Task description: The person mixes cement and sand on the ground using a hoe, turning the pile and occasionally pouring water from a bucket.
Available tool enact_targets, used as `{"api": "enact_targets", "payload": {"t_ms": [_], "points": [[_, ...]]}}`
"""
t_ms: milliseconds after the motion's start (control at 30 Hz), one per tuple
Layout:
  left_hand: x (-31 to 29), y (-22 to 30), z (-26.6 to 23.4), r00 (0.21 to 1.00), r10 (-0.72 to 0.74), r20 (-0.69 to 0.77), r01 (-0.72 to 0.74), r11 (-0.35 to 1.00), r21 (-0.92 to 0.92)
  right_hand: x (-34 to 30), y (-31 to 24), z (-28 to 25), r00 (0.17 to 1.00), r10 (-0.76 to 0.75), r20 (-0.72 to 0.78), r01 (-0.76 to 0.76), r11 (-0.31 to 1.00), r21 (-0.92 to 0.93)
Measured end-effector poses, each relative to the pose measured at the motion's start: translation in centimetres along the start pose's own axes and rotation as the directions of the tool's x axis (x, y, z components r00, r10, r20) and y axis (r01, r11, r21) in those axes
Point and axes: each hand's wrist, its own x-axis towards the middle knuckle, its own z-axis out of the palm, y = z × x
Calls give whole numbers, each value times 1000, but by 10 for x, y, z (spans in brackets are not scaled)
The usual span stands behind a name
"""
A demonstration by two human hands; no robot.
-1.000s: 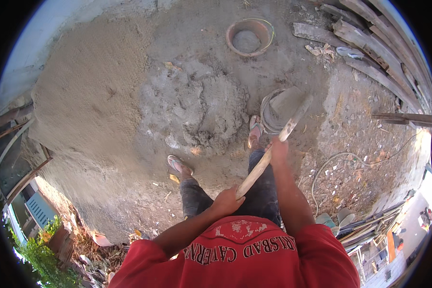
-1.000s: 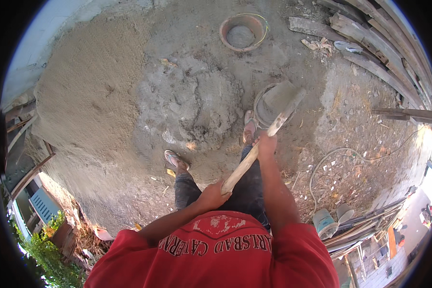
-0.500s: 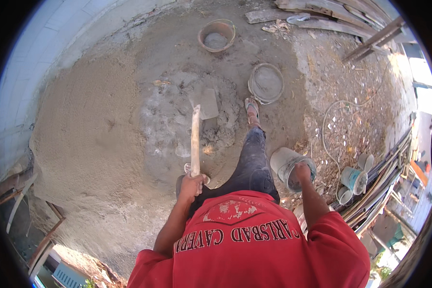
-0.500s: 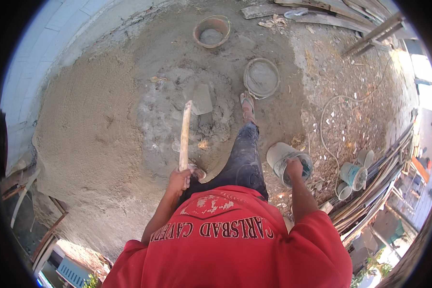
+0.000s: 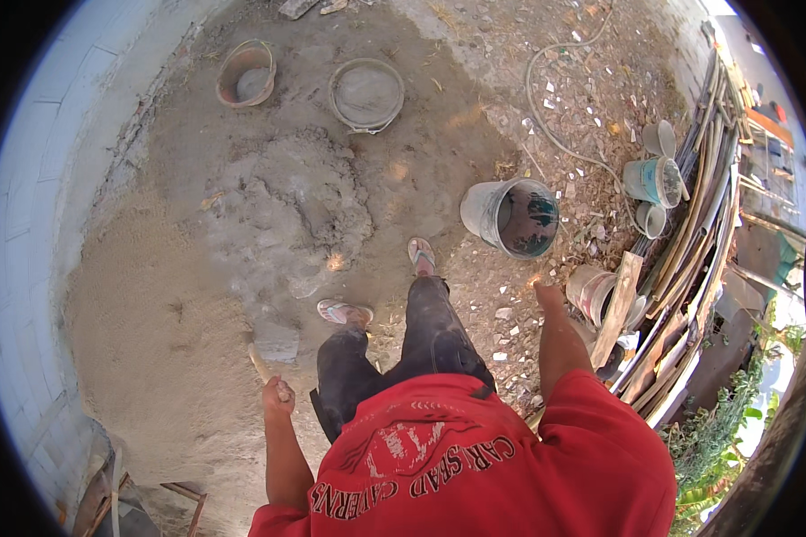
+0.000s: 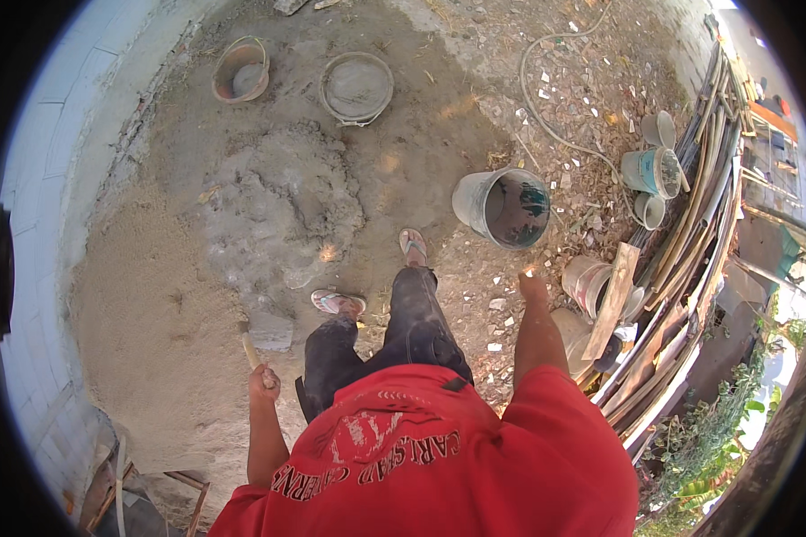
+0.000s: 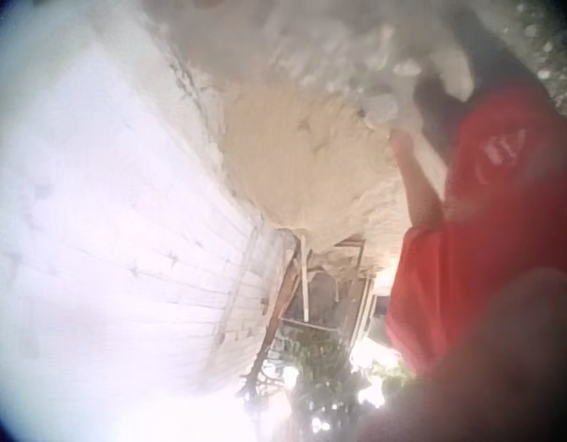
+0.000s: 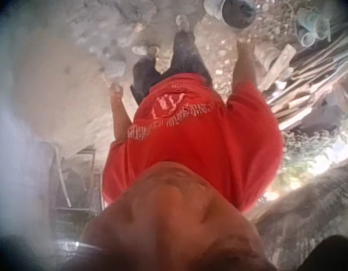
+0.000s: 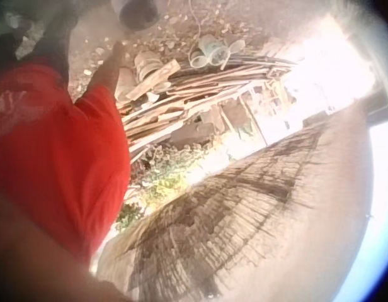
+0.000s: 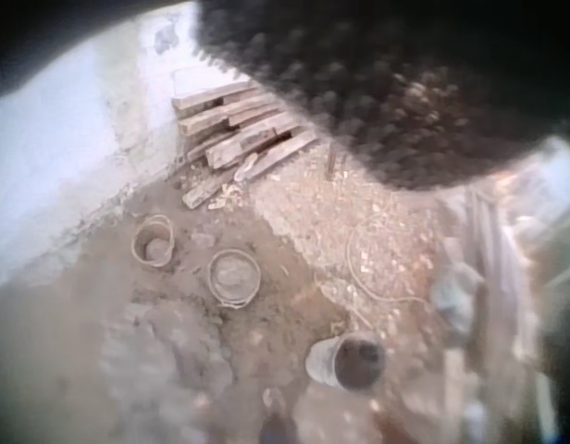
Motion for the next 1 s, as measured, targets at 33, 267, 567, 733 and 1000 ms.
{"api": "enact_targets", "payload": {"t_ms": [33, 267, 567, 733, 1000], "points": [[1, 0, -4, 996, -1, -84, 1, 1000, -3, 2, -17, 25, 989, 91, 115, -115, 967, 226], [86, 28, 13, 914, 213, -346, -4, 857, 516, 107, -109, 152, 821, 331, 464, -556, 284, 781], [97, 80, 80, 830, 460, -317, 30, 529, 848, 140, -162, 152, 991, 78, 110, -105, -58, 993], [106, 111, 60, 796, 525, -302, 100, 378, 920, 55, -273, 89, 998, -63, -15, 32, 291, 956], [117, 172, -21, 772, 633, -54, 63, 9, 998, -56, -433, 170, 773, -617, 148, 446, 694, 564]]}}
